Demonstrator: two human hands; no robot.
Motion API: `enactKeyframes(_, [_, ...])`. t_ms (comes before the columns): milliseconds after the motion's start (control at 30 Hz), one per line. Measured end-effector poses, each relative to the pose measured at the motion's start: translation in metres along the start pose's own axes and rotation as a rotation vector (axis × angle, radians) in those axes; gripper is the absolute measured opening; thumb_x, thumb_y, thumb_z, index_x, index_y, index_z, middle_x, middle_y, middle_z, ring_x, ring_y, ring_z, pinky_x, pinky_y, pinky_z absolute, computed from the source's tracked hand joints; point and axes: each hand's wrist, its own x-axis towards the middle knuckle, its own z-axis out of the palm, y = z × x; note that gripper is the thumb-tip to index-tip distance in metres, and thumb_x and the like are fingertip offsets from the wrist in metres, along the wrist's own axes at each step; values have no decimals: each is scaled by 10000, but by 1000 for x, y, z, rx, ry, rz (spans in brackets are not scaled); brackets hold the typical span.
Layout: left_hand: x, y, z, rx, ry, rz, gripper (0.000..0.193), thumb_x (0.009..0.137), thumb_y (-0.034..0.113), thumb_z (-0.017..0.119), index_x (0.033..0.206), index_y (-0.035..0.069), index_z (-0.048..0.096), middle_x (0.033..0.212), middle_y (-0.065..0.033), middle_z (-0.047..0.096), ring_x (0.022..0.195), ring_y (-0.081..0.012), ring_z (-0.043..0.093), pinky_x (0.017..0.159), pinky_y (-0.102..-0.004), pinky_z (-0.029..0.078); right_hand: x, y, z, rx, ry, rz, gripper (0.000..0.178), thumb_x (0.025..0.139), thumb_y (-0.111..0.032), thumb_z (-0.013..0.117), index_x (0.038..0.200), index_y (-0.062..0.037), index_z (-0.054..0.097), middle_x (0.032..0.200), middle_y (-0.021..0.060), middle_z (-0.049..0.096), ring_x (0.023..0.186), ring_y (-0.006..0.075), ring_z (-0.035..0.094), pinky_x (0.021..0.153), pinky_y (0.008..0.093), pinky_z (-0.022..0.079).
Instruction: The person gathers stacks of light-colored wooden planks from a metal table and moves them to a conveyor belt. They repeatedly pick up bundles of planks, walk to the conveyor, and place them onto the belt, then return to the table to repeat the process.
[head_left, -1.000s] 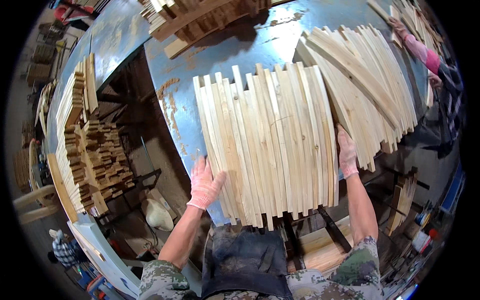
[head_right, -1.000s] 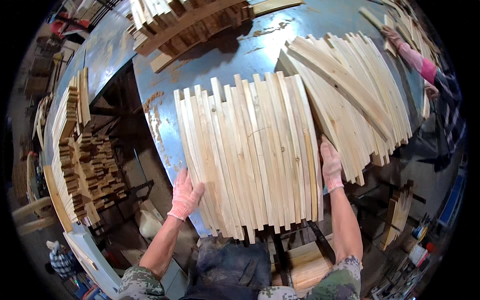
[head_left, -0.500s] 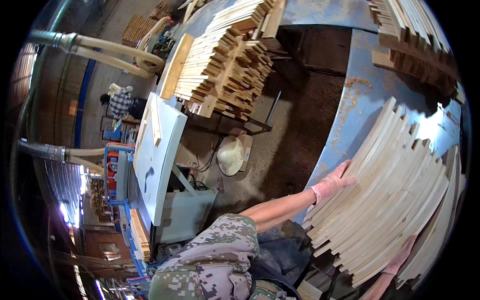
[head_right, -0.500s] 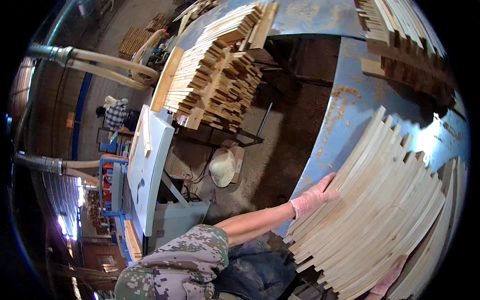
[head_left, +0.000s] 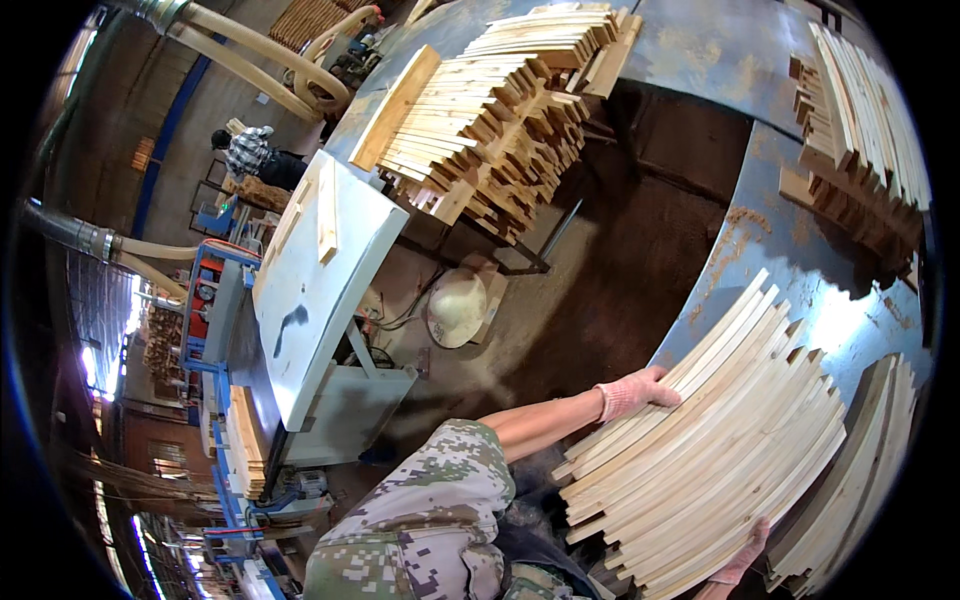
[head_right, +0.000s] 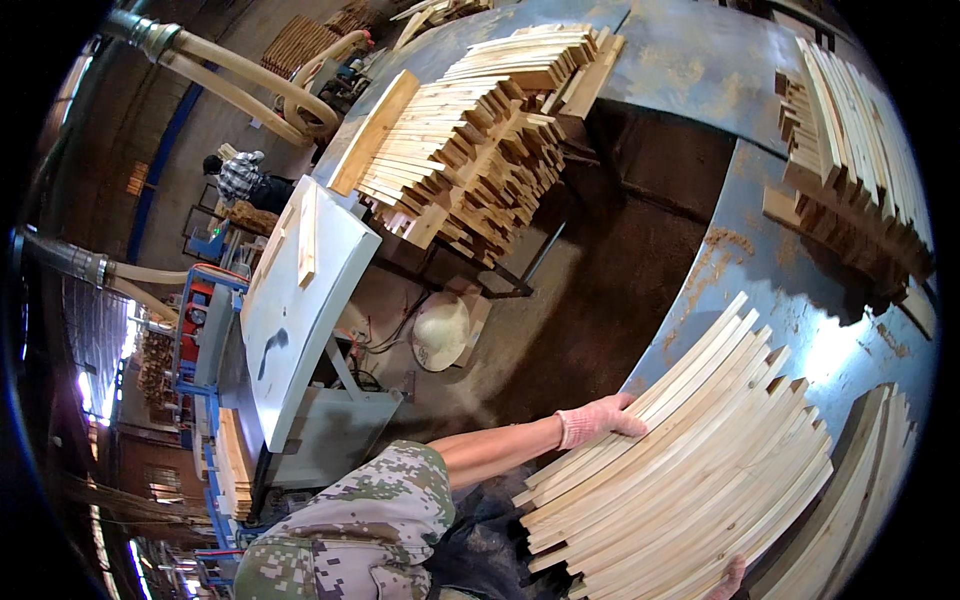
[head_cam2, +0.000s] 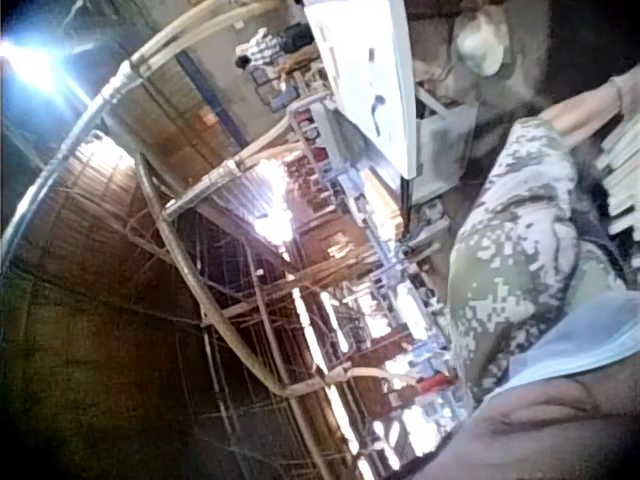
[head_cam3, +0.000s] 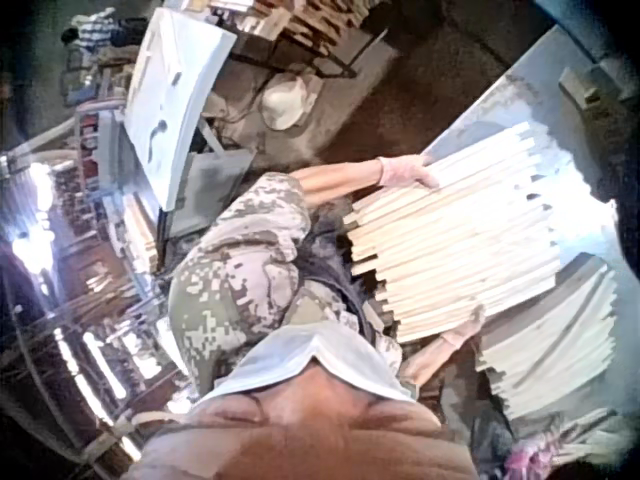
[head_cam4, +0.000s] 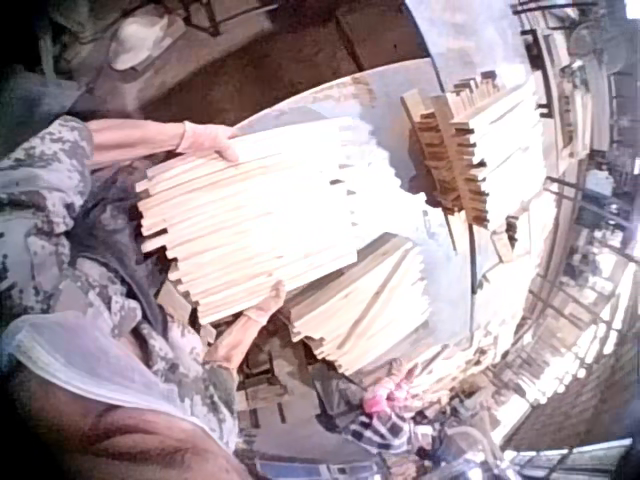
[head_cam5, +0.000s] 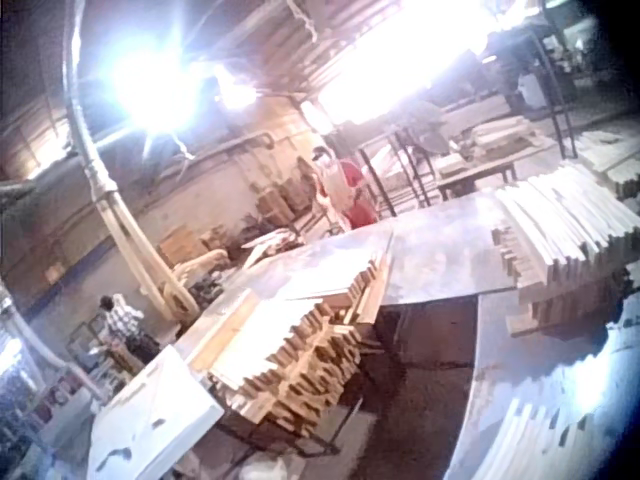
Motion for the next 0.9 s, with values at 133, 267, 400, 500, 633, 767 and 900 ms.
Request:
enactKeyframes(133, [-75,13,-17,-13,57,41,922,837,330,876,1539,-54,418,1431,-168,584,1338,-261,549,1174,-416,421,-29,11,29,-38,-46,-58,697,970,-539,662,1463,-69,515,1359,130,619,1232,313,605,1056,467,516])
enactKeyframes(267, [-157,25,-43,-173,87,191,894,852,283,860,1554,-29,403,1440,-152,569,1337,-242,543,1177,-414,419,-48,-4,73,-134,-163,-140,640,967,-518,681,1404,-64,572,1288,121,663,1176,301,639,1023,459,540])
enactKeyframes(400, [-252,27,-91,-244,104,356,868,856,245,851,1552,-15,404,1412,-132,577,1317,-222,551,1155,-398,435,-80,-3,139,-218,-316,-258,585,963,-496,699,1346,-59,630,1216,111,708,1119,290,674,989,452,563])
enactKeyframes(500, [-333,13,-141,-258,166,520,887,843,240,867,1555,-9,398,1420,-118,573,1309,-212,552,1143,-397,445,-71,1,184,-352,-571,-366,547,960,-479,713,1302,-55,672,1162,104,741,1077,281,700,964,446,581])
enactKeyframes(633, [-444,-32,-213,-369,271,697,997,805,290,931,1587,30,369,1436,-88,564,1291,-192,554,1098,-383,478,-195,69,351,-309,-611,-279,287,1023,-405,657,1079,-124,677,1007,20,708,951,188,682,882,390,574])
enactKeyframes(767, [-562,-95,-289,-437,442,844,983,815,309,921,1582,18,379,1426,-82,566,1264,-176,558,1089,-360,475,-205,151,463,-388,-856,-287,505,944,-460,723,1244,-57,681,1083,77,738,990,242,693,995,377,513])
enactKeyframes(900, [-669,-158,-340,-521,721,926,952,800,375,916,1548,27,442,1382,-82,587,1234,-170,561,1083,-351,465,-188,245,582,-550,-1101,-295,341,967,-405,693,815,-124,575,758,-15,485,780,145,485,788,351,406])
